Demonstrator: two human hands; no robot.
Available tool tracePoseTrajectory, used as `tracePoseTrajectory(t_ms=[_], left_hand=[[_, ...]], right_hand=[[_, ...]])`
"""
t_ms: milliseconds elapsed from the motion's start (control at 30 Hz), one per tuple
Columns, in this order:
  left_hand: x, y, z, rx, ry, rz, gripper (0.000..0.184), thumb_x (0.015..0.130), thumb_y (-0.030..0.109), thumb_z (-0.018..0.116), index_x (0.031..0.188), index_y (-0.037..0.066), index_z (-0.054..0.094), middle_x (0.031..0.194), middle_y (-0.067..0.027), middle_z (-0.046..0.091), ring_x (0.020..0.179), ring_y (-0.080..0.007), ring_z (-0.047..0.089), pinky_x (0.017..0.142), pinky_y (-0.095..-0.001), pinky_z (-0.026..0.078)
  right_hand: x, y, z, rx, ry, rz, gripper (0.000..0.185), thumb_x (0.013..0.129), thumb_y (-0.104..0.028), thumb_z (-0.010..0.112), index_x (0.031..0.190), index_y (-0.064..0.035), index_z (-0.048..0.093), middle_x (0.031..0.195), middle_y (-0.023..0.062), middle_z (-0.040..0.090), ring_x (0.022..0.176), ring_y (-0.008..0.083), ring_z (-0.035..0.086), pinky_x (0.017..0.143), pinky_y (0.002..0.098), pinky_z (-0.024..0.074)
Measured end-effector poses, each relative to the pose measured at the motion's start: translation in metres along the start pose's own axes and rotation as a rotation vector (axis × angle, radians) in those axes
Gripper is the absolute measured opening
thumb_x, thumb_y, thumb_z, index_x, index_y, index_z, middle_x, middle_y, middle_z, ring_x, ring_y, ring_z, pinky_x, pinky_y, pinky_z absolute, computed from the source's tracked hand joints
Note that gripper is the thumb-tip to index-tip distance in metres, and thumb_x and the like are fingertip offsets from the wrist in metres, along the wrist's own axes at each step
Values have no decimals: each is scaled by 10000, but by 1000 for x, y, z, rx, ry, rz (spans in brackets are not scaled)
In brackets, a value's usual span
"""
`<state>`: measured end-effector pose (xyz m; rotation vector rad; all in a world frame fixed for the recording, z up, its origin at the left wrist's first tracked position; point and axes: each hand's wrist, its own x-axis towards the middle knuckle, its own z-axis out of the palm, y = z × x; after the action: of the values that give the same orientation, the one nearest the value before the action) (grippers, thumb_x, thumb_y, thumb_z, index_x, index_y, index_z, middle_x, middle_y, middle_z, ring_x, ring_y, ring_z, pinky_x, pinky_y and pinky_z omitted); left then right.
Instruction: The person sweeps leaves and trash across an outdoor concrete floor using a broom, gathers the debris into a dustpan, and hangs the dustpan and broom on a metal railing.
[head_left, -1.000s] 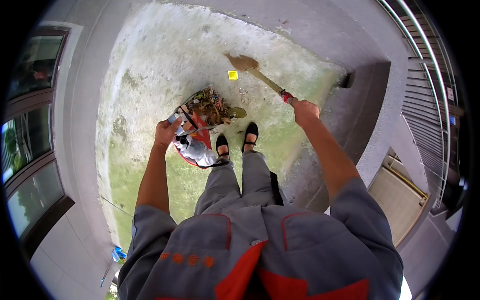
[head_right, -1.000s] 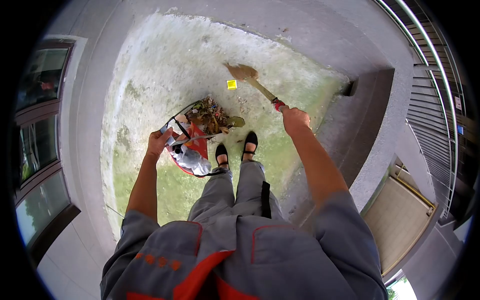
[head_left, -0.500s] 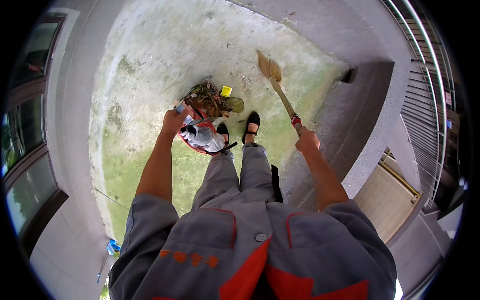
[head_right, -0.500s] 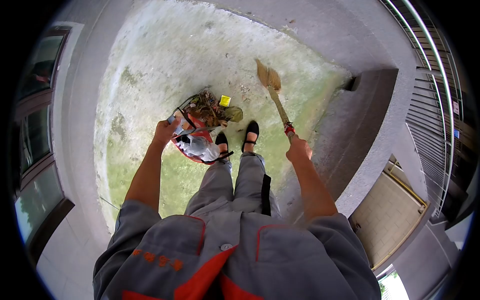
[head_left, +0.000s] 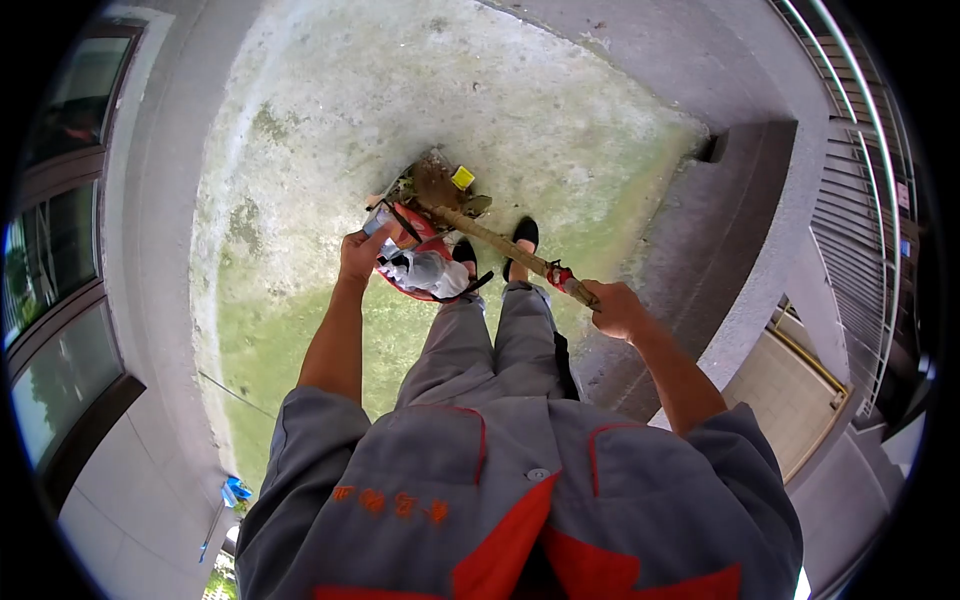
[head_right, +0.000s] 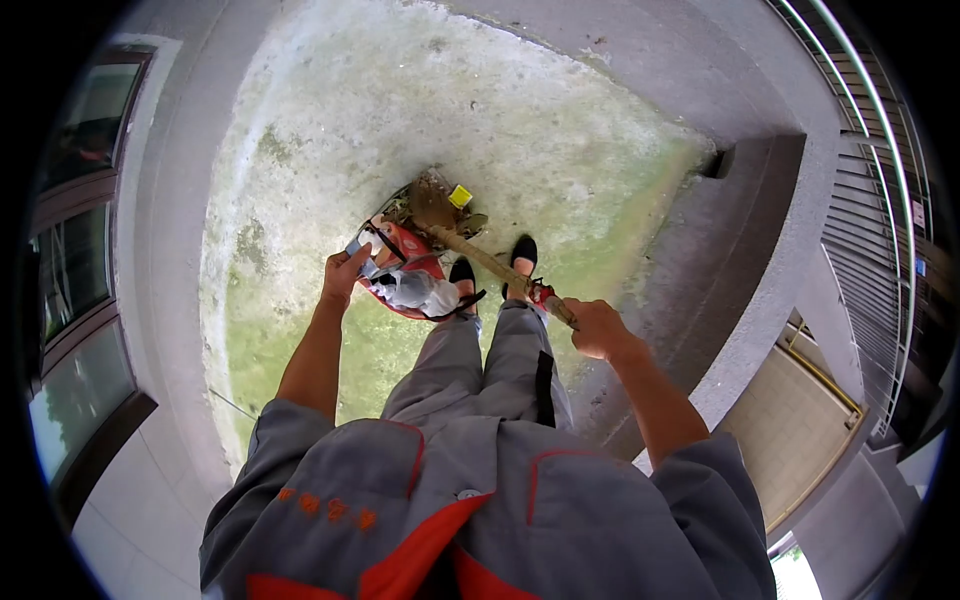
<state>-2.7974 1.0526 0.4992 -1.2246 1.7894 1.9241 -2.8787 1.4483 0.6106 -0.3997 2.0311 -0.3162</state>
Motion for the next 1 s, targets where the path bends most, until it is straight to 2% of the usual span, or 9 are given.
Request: tracePoseTrajectory(t_ms=[133, 300, 433, 500, 633, 700, 733, 900, 1000], left_hand=[[-24, -8, -24, -64, 63, 22, 201, 700, 223, 635, 723, 23, 634, 610, -6, 580, 518, -57, 493, 509, -187, 355], [-53, 14, -39, -162, 138, 13, 188, 681, 215, 641, 565, 90, 561, 545, 42, 515, 474, -34, 423, 472, -185, 306], [-75, 12, -49, -212, 167, 80, 191, 678, 232, 641, 582, 81, 575, 550, 40, 524, 476, -36, 427, 489, -188, 314], [-94, 23, -53, -207, 173, 112, 189, 681, 228, 637, 586, 76, 577, 557, 39, 529, 479, -37, 430, 495, -189, 318], [-108, 31, -66, -229, 182, 194, 177, 700, 200, 621, 591, 67, 582, 553, 42, 530, 473, -35, 425, 495, -191, 316], [-98, 30, -74, -276, 189, 187, 178, 705, 192, 620, 581, 71, 579, 536, 47, 512, 461, -36, 409, 480, -194, 311], [-100, 48, -58, -302, 168, 204, 194, 701, 197, 628, 561, 75, 568, 529, 44, 505, 457, -38, 404, 474, -193, 307], [-101, 61, -45, -300, 187, 194, 207, 695, 220, 644, 581, 65, 565, 548, 24, 520, 472, -45, 427, 478, -191, 325], [-96, 76, -46, -307, 198, 244, 206, 700, 225, 644, 607, 58, 568, 556, 10, 534, 476, -51, 449, 479, -191, 349]], right_hand=[[-34, -6, -16, -58, 79, -9, 389, 598, -13, 468, 969, -130, 495, 732, 171, 547, 755, 352, 519, 630, 435, 404], [-107, -11, -53, -88, 307, -51, 397, 597, -5, 553, 985, -86, 533, 743, 165, 560, 708, 348, 534, 603, 379, 422], [-152, -12, -72, -42, 401, -79, 393, 593, 6, 578, 979, -61, 545, 742, 174, 565, 664, 326, 552, 591, 327, 435], [-169, -11, -75, -7, 428, 4, 384, 600, 2, 584, 979, -42, 546, 710, 180, 559, 604, 308, 550, 571, 288, 433], [-184, -11, -70, 69, 448, 71, 390, 590, -7, 566, 974, -73, 558, 711, 176, 561, 647, 326, 550, 572, 323, 433], [-176, -2, -52, 106, 426, 182, 374, 593, -9, 558, 962, -71, 566, 698, 179, 557, 643, 322, 552, 567, 314, 429], [-168, 3, -38, 116, 547, 106, 346, 599, -14, 546, 938, -76, 577, 683, 172, 558, 638, 317, 554, 569, 326, 436], [-181, 3, -20, -120, 652, -50, 403, 589, 18, 502, 974, -92, 552, 700, 139, 561, 626, 298, 557, 560, 354, 448], [-208, -15, -30, -211, 576, -84, 469, 560, 40, 514, 1014, -73, 533, 728, 133, 559, 629, 296, 553, 549, 361, 439]])
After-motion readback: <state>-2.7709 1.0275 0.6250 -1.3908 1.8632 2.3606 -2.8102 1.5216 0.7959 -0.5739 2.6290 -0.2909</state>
